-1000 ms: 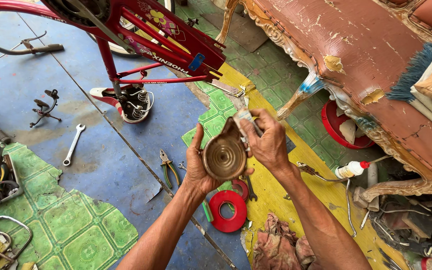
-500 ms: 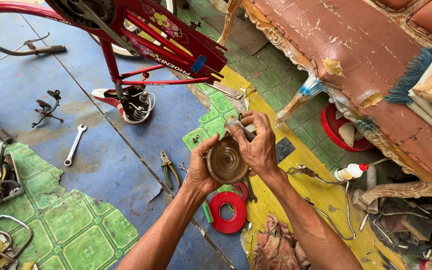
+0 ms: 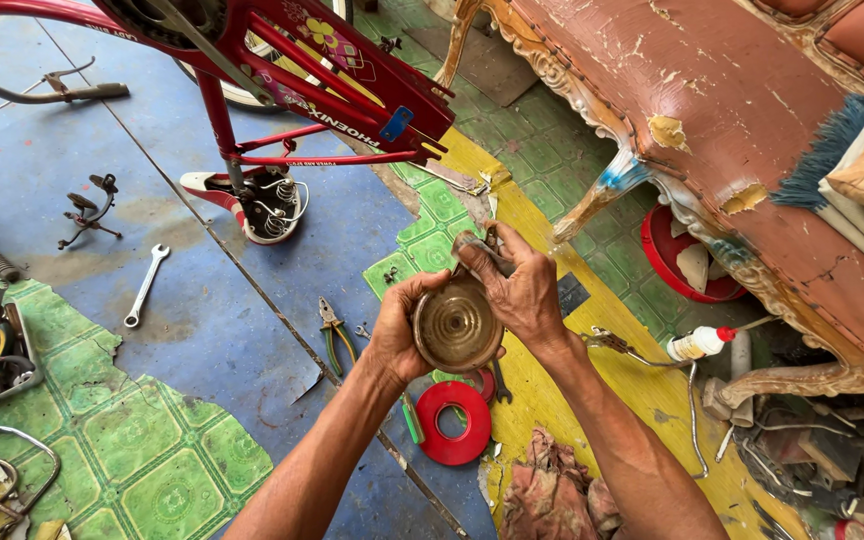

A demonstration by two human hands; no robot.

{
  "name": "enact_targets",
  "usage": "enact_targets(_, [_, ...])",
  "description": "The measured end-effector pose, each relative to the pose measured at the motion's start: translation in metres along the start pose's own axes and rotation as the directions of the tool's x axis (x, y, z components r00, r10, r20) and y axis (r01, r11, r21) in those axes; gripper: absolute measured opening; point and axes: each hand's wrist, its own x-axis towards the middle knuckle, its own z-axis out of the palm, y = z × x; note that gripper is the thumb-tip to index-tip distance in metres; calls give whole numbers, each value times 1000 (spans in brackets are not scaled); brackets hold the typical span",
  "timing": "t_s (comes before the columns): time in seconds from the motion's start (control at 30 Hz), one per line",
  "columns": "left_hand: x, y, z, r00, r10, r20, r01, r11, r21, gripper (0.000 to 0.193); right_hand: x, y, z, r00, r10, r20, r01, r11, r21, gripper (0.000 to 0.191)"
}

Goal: The person sits on the floor cleaning a round metal bicycle component, scraping debris from its surface with a small stick and wiping it with a rag. They then carry it to a parts area and continue scraping and wiping it over a tray of parts.

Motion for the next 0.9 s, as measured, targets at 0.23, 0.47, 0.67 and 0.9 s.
enact_targets(0.23, [-1, 1, -4, 1000, -19, 18, 19, 1000, -3, 42, 5, -4, -15, 974, -216, 70, 214, 976, 28, 62])
enact_targets(0.47, [4, -5, -5, 1000, 4, -11, -4, 1000, -11, 42, -4, -1, 3, 971, -225, -77, 216, 969, -117, 37])
enact_targets(0.67, [0, -6, 2, 985, 47, 166, -39, 998, -56, 58, 2, 5, -4, 991, 40, -129, -23, 991, 130, 37])
enact_targets(0.9, [-5, 0, 10, 945, 63, 321, -46, 997, -59, 69, 5, -8, -30, 999, -2, -42, 16, 944, 330, 40])
